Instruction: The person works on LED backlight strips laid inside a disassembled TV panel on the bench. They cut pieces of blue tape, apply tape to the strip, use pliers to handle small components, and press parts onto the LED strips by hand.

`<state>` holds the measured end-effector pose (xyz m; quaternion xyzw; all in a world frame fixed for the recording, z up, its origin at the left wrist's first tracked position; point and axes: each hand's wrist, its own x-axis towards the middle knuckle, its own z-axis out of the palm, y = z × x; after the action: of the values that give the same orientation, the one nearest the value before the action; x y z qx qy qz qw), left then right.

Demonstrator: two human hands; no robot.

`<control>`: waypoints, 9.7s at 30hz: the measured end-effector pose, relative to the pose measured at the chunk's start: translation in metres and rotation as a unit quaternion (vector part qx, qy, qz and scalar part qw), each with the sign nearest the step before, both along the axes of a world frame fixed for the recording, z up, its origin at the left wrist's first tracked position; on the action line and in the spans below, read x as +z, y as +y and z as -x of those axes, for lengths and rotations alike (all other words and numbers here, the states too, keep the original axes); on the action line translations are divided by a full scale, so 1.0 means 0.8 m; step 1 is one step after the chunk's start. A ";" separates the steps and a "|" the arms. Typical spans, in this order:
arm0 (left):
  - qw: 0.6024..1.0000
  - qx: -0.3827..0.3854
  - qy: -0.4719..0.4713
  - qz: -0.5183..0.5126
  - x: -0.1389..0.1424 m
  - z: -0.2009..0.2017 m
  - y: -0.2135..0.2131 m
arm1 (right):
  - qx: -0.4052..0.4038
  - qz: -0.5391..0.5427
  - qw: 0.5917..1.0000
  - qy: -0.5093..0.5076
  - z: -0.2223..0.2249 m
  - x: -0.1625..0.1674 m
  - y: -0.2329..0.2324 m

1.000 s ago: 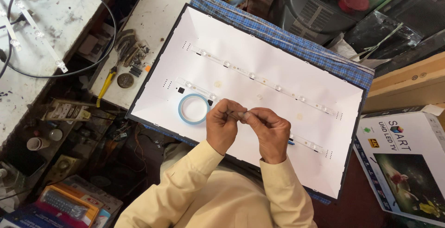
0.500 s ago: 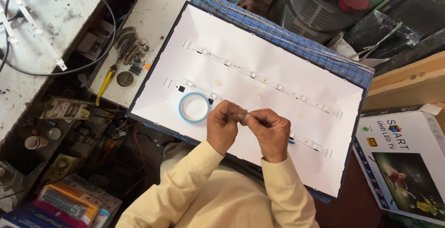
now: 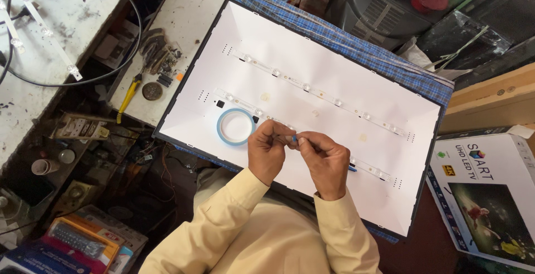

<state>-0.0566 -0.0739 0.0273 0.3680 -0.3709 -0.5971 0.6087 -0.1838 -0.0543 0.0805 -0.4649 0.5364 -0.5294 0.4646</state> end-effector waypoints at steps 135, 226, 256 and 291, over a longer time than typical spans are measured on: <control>0.775 -0.167 -0.567 0.226 -0.175 0.091 -0.379 | -0.032 0.055 0.835 0.547 0.136 -0.268 -0.297; 0.794 0.040 -0.600 0.090 -0.078 -0.108 -0.007 | 0.071 0.040 0.928 0.362 0.034 -0.077 0.000; 0.958 0.149 -0.246 -0.011 0.067 -0.188 0.097 | 0.202 -0.125 0.931 0.278 -0.130 -0.016 0.093; 0.973 0.049 -0.202 0.098 0.069 -0.140 0.130 | 0.087 -0.157 0.952 0.249 -0.101 -0.064 -0.052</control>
<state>0.0554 0.0304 0.0826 0.4370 -0.5243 -0.4412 0.5827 -0.1031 -0.0960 0.0290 -0.5480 0.6689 -0.2636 0.4276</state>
